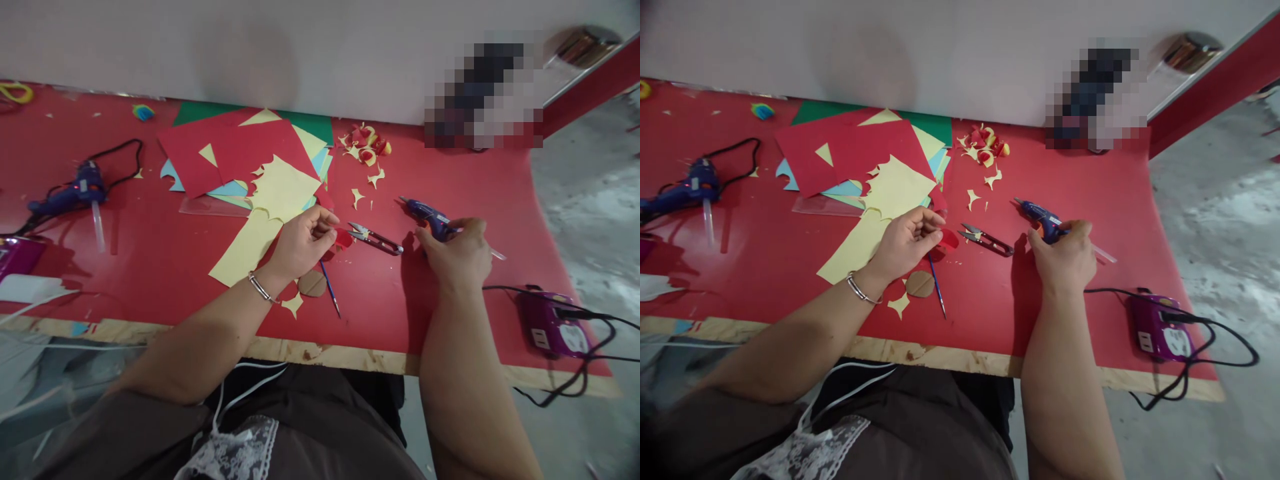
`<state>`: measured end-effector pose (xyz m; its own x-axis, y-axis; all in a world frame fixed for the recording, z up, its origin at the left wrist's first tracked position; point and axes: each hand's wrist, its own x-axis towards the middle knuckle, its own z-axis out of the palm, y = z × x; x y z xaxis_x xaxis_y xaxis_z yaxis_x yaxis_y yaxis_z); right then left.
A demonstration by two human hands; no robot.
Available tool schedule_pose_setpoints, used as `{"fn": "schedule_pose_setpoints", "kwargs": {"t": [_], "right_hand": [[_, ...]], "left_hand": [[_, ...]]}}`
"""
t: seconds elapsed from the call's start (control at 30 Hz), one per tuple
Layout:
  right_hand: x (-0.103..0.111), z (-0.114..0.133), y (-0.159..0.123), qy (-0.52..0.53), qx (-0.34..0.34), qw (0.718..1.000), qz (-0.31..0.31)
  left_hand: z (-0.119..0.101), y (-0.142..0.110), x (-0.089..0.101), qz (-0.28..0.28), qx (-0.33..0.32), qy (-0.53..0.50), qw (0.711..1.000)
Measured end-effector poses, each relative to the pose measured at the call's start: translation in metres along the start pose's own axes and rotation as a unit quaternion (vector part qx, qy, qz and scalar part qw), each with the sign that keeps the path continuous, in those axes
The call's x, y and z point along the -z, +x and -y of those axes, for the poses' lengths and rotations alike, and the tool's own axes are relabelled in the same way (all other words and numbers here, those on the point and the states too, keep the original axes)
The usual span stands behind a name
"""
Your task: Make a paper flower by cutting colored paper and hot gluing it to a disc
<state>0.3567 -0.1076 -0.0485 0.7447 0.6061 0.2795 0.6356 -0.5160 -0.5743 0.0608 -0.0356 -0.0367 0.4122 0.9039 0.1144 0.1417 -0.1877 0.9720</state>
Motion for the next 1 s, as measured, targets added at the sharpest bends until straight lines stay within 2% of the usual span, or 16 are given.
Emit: {"fn": "schedule_pose_setpoints", "kwargs": {"t": [0.23,0.33,0.4,0.53,0.7,0.87,1.0], "right_hand": [[0.021,0.024,-0.016,0.047,0.012,0.998,0.05],[0.028,0.034,-0.024,0.06,0.061,0.995,0.054],[0.029,0.037,-0.029,0.083,0.1,0.988,0.079],[0.029,0.04,-0.036,0.102,0.182,0.97,0.126],[0.029,0.04,-0.038,0.092,0.249,0.955,0.131],[0.029,0.039,-0.039,0.089,0.279,0.946,0.141],[0.028,0.039,-0.039,0.086,0.278,0.946,0.144]], "left_hand": [[0.001,0.005,0.006,0.008,0.014,-0.021,1.0],[0.0,0.007,0.011,0.01,0.038,0.0,0.999],[0.0,0.009,0.013,0.016,0.053,0.014,0.998],[0.001,0.011,0.017,0.023,0.033,0.04,0.998],[0.002,0.012,0.019,0.04,0.022,0.041,0.998],[0.004,0.013,0.02,0.042,0.02,0.048,0.998],[0.004,0.013,0.02,0.047,0.018,0.057,0.997]]}}
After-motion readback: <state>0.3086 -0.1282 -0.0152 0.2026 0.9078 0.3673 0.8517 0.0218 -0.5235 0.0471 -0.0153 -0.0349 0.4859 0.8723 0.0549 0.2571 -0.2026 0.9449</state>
